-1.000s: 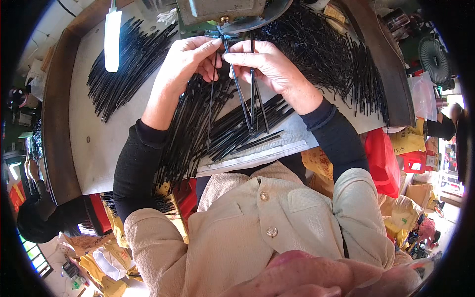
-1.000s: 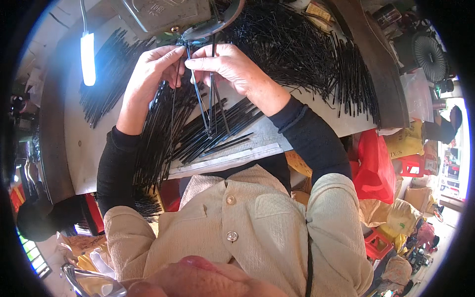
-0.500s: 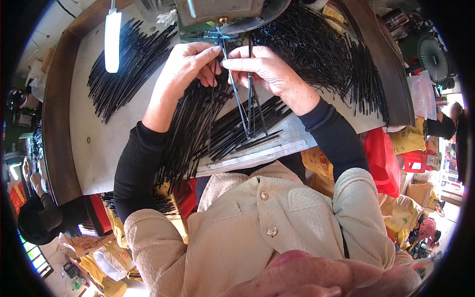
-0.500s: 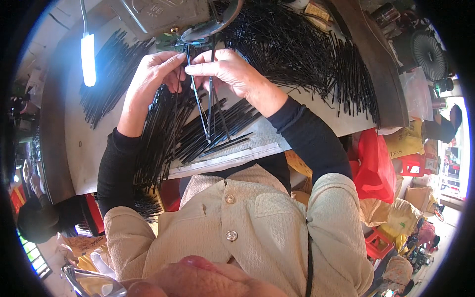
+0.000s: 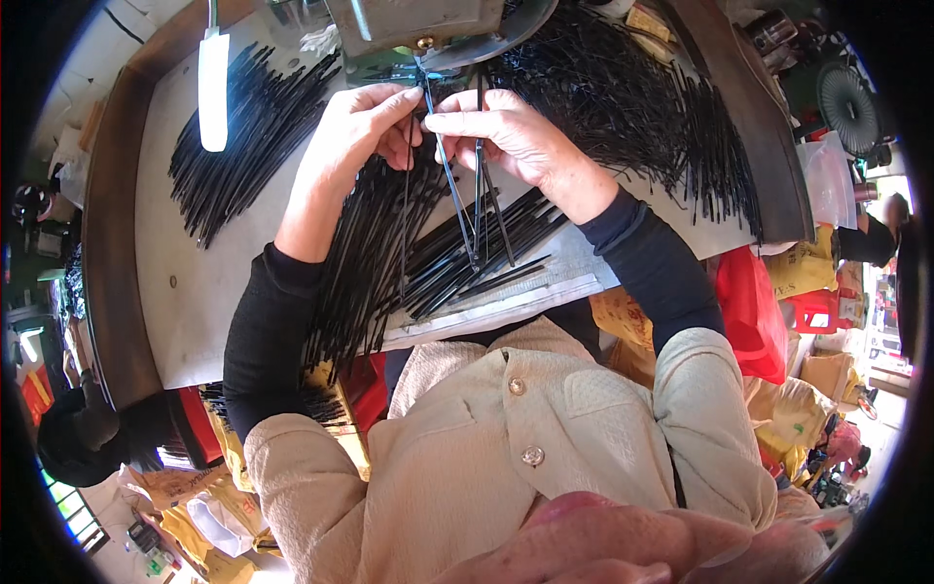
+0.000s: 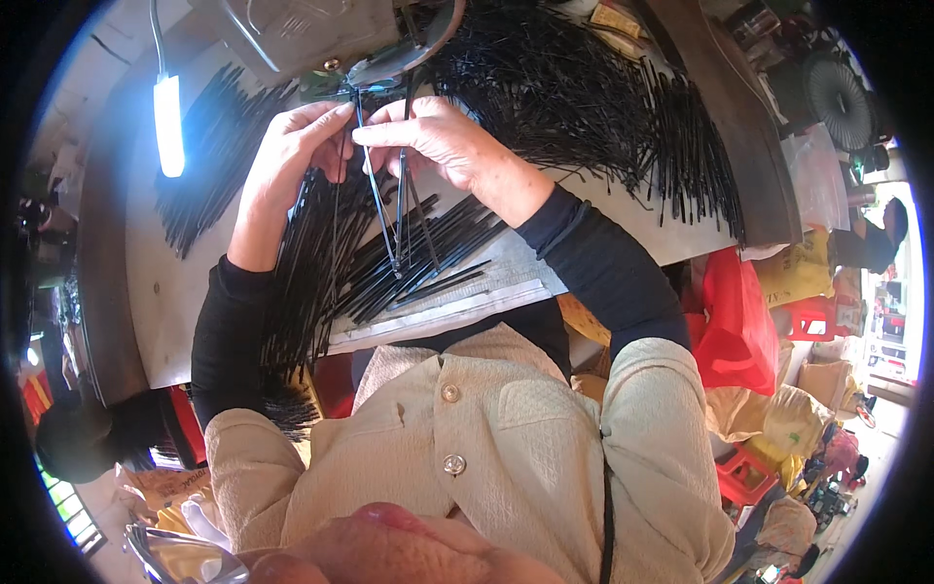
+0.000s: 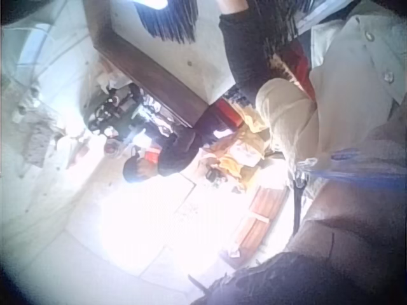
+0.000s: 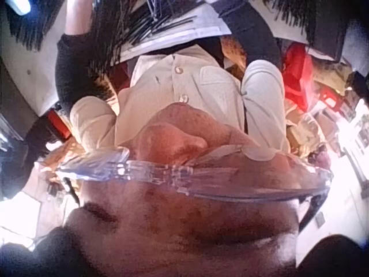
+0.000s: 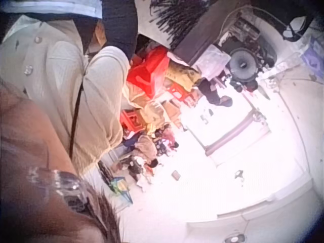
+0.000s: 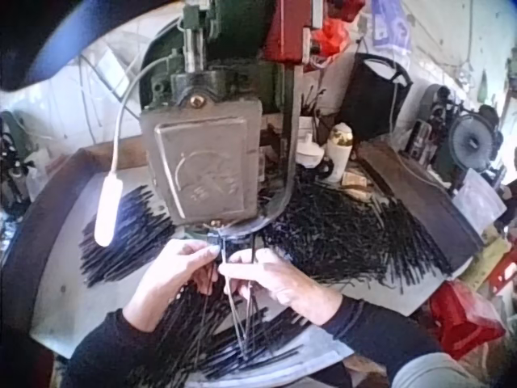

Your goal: Assembling small components onto black rods using a manual press tool.

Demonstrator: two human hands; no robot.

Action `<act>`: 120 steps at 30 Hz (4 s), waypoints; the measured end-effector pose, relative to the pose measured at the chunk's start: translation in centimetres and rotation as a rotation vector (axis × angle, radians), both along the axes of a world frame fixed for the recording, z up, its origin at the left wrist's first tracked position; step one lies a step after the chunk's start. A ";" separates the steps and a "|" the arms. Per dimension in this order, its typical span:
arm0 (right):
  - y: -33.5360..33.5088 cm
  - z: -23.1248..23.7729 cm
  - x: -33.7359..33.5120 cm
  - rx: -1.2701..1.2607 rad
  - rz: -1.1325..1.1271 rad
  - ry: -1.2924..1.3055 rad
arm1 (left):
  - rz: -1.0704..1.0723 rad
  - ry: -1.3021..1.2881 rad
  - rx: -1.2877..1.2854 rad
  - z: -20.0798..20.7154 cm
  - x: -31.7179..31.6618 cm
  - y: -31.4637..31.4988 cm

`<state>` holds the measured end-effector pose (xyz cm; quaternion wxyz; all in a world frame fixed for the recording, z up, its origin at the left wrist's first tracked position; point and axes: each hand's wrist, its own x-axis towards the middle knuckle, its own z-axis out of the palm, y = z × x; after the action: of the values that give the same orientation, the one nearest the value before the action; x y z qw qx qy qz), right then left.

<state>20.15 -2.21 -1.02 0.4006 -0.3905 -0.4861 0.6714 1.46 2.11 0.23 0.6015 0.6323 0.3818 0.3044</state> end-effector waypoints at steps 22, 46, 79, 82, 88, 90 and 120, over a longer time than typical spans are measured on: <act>-0.6 0.5 -0.3 -0.040 -0.097 0.079 | 0.037 0.017 -0.026 0.7 0.2 -0.2; -3.3 2.0 1.7 -0.047 0.049 -0.108 | -0.106 0.232 0.217 -0.2 -0.6 0.0; -5.2 2.8 15.0 0.737 -0.347 -1.614 | -0.116 0.471 0.306 0.4 1.7 -1.9; -4.3 1.7 15.1 0.778 -0.388 -1.681 | -0.111 0.332 0.126 -0.3 1.4 -1.3; -3.6 1.3 14.5 0.876 -0.403 -1.546 | -0.066 0.344 0.206 0.0 0.7 -1.3; -3.9 1.1 14.7 0.855 -0.412 -1.533 | -0.045 0.492 0.531 -0.8 0.7 -0.9; -6.3 5.3 8.5 0.156 -0.068 -1.003 | -0.277 0.713 0.836 -0.1 2.1 -6.1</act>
<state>28.62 -8.47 4.29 0.1675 -0.6493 -0.6543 0.3496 3.59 -3.94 0.08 0.1680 0.9246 0.3218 0.1157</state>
